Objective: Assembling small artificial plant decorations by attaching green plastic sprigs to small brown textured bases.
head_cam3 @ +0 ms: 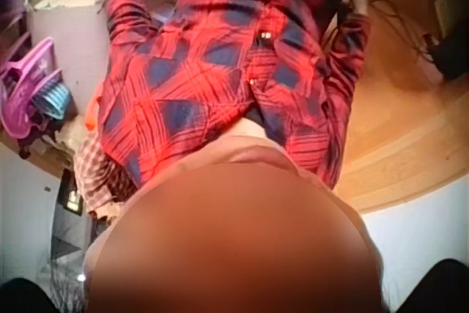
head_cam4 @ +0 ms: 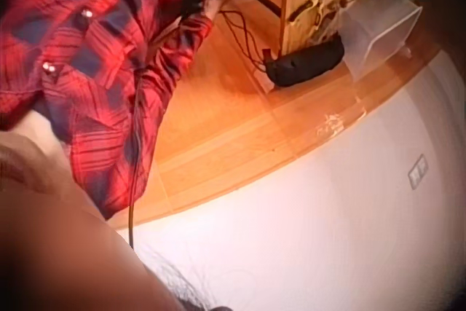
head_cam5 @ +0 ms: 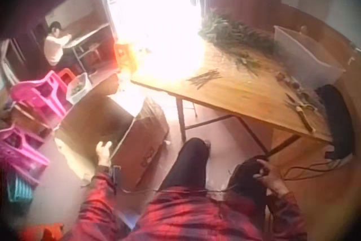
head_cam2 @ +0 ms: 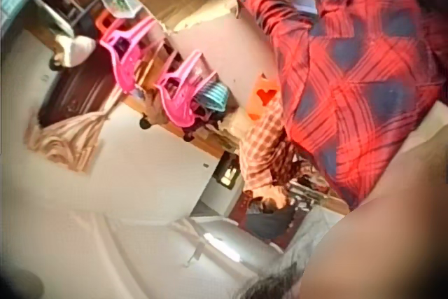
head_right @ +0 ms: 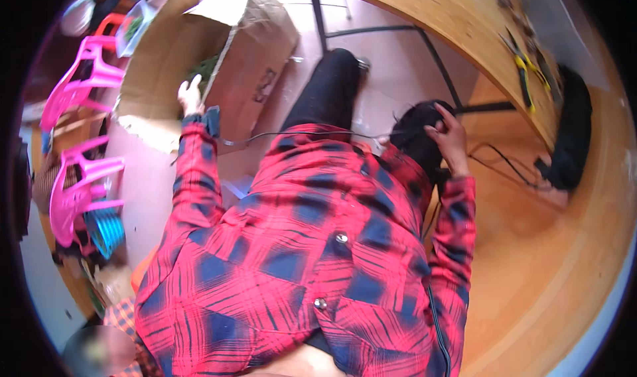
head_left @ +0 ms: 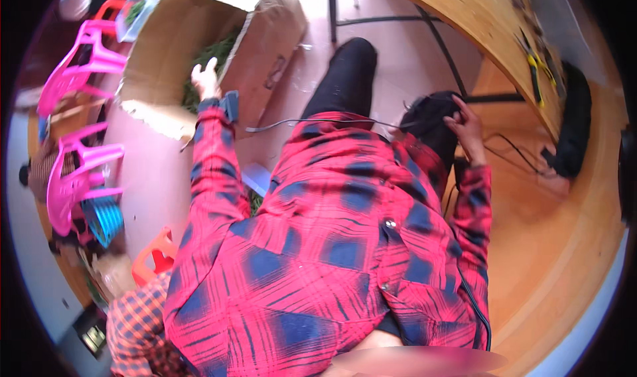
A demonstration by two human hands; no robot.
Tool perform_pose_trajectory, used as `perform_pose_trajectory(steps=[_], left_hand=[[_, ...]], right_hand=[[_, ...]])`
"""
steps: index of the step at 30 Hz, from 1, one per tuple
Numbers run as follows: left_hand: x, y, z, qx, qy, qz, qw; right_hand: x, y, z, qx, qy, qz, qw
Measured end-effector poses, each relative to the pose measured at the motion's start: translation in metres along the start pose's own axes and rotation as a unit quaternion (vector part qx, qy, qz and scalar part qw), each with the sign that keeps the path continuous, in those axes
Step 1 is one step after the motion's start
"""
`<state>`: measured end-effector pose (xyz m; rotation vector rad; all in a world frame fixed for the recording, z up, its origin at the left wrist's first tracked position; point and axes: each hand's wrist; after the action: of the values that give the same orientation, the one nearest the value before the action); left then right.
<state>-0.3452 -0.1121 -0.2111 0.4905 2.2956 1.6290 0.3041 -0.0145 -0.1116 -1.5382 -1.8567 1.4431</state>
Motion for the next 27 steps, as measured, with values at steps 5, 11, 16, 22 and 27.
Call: perform_pose_trajectory(steps=[5, 11, 16, 22, 27], left_hand=[[-0.087, 0.045, 0.007, -0.097, -0.113, 0.031, 0.988], [-0.169, 0.103, 0.061, -0.143, -0.338, -0.024, 0.930], [-0.198, 0.124, 0.130, 0.058, -0.541, 0.191, 0.817], [-0.205, 0.114, 0.187, 0.245, -0.550, 0.359, 0.713], [-0.204, 0.110, 0.215, 0.440, -0.556, 0.385, 0.591]], right_hand=[[-0.018, -0.002, -0.039, 0.235, 0.064, -0.020, 0.970], [-0.044, 0.007, -0.048, 0.010, 0.338, -0.073, 0.938], [-0.082, 0.045, -0.018, -0.207, 0.348, -0.032, 0.914], [-0.114, 0.076, 0.029, -0.203, 0.171, 0.054, 0.963], [-0.138, 0.048, 0.002, -0.233, 0.285, 0.202, 0.908]])
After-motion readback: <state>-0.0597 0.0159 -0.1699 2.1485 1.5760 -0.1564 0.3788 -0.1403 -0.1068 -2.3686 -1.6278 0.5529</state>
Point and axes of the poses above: each hand's wrist, its own x-axis towards the middle knuckle, its own z-axis out of the palm, y = z × x, and after that the axes turned 8 degrees about -y, right-handed
